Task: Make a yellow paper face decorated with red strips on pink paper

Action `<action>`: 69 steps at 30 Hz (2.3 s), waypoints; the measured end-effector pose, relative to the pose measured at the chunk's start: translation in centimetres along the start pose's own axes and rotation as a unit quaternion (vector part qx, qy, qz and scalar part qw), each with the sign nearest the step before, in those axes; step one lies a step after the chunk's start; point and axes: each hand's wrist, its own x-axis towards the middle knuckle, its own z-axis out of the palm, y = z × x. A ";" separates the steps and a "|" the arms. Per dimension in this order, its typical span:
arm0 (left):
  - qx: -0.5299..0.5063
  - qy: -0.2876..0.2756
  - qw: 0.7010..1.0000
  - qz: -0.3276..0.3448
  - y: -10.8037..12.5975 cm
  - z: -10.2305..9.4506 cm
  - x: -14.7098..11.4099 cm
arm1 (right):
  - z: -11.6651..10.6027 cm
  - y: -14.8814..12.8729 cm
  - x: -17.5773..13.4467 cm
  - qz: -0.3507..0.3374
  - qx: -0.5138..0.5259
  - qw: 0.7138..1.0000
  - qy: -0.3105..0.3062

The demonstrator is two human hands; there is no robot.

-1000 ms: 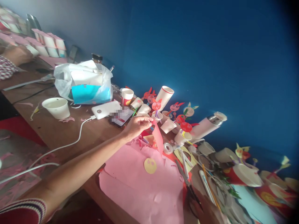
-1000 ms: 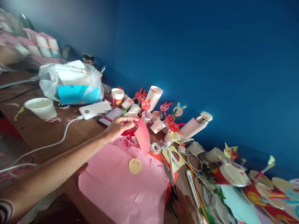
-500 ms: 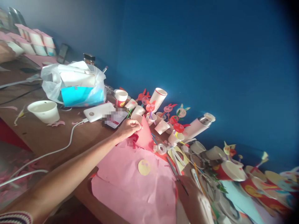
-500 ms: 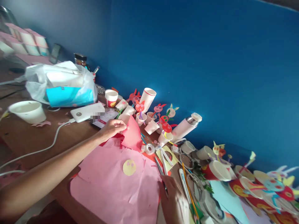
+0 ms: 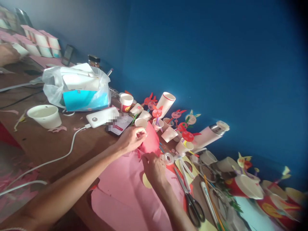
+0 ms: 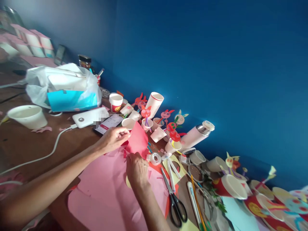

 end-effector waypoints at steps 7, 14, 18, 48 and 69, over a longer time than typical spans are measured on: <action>-0.188 -0.014 0.981 -0.038 1.9 -0.4 -0.5 | 1.1 -1.2 2.6 0.036 -0.024 0.999 -0.028; -0.332 0.003 0.932 -0.143 1.6 1.2 -0.9 | 1.8 -1.3 3.0 0.045 0.014 0.998 -0.046; -0.391 0.031 0.903 -0.176 0.6 2.4 0.0 | 1.4 -1.2 3.1 0.046 0.029 0.997 -0.045; -0.454 0.041 0.875 -0.164 -2.6 3.0 0.3 | 1.3 -1.0 2.3 0.037 0.024 0.997 -0.060; -0.435 0.026 0.883 -0.175 -1.5 3.6 0.1 | -0.9 2.2 0.7 -0.013 0.308 0.950 0.054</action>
